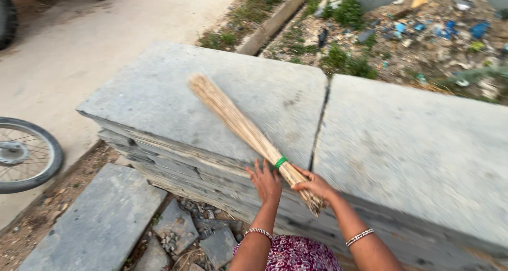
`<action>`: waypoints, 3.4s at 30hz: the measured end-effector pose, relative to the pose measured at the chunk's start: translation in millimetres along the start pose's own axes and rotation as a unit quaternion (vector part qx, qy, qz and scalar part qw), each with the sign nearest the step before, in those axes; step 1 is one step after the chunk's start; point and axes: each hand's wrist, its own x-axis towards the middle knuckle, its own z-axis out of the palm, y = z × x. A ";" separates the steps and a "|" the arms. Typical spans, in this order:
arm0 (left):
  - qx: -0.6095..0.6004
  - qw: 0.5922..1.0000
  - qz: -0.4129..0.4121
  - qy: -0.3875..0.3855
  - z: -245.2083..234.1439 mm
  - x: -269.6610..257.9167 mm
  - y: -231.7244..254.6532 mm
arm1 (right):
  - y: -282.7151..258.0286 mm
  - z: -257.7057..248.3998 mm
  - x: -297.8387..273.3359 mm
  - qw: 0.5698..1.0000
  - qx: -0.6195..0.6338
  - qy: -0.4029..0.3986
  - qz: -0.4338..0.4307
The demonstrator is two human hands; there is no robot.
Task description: The person sweeps the dirt ground and the top of stacked stone slabs using a hand broom.
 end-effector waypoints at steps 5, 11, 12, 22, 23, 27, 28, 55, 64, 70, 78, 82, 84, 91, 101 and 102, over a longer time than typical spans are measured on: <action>-0.041 0.991 0.110 -0.060 51.2 -88.9 69.2 | 85.7 -68.4 -73.4 0.990 0.062 0.114 0.055; -0.105 0.928 0.320 -0.161 128.3 -202.4 135.3 | 210.6 -132.2 -176.8 0.940 0.188 0.284 0.009; -0.118 0.911 0.337 -0.208 136.3 -224.1 141.7 | 228.2 -137.1 -196.0 0.935 0.194 0.296 0.015; -0.100 0.838 0.345 -0.411 116.8 -351.0 179.3 | 349.4 -152.3 -382.9 0.763 0.352 0.521 0.149; -0.100 0.837 0.349 -0.410 114.9 -354.1 181.3 | 358.0 -153.3 -394.1 0.762 0.354 0.523 0.146; -0.078 0.820 0.335 -0.458 125.0 -362.2 167.6 | 371.5 -152.7 -422.2 0.766 0.307 0.546 0.147; -0.106 0.812 0.348 -0.456 131.6 -362.7 162.2 | 367.3 -150.3 -427.9 0.793 0.216 0.540 0.182; -0.558 0.706 -0.141 -0.412 -45.6 -412.3 -26.2 | 197.9 169.4 -375.6 0.923 0.352 0.157 0.005; -0.452 0.728 -0.187 -0.481 -72.2 -501.6 -4.4 | 237.5 192.0 -456.7 0.876 0.413 0.249 0.016; -0.469 0.681 -0.080 -0.557 22.1 -549.2 3.3 | 287.5 204.5 -495.2 0.785 0.473 0.401 -0.019; -0.312 0.675 0.067 -0.665 60.2 -624.9 46.5 | 322.1 198.2 -552.8 0.692 0.471 0.547 0.005; -0.442 0.689 -0.046 -0.572 72.5 -665.5 40.7 | 340.0 173.0 -592.5 0.766 0.506 0.396 -0.011; -0.456 0.686 -0.114 -0.555 69.5 -682.4 40.6 | 344.2 160.2 -612.1 0.809 0.451 0.372 0.066; -0.362 0.666 -0.190 -0.625 -12.0 -737.3 99.0 | 362.8 138.4 -685.6 0.822 0.421 0.363 0.128; -0.441 0.638 -0.197 -0.599 -22.6 -769.9 99.3 | 368.8 133.2 -725.9 0.873 0.324 0.344 0.124; -0.467 0.638 -0.194 -0.580 -19.9 -768.9 95.4 | 366.3 134.2 -725.0 0.876 0.322 0.334 0.131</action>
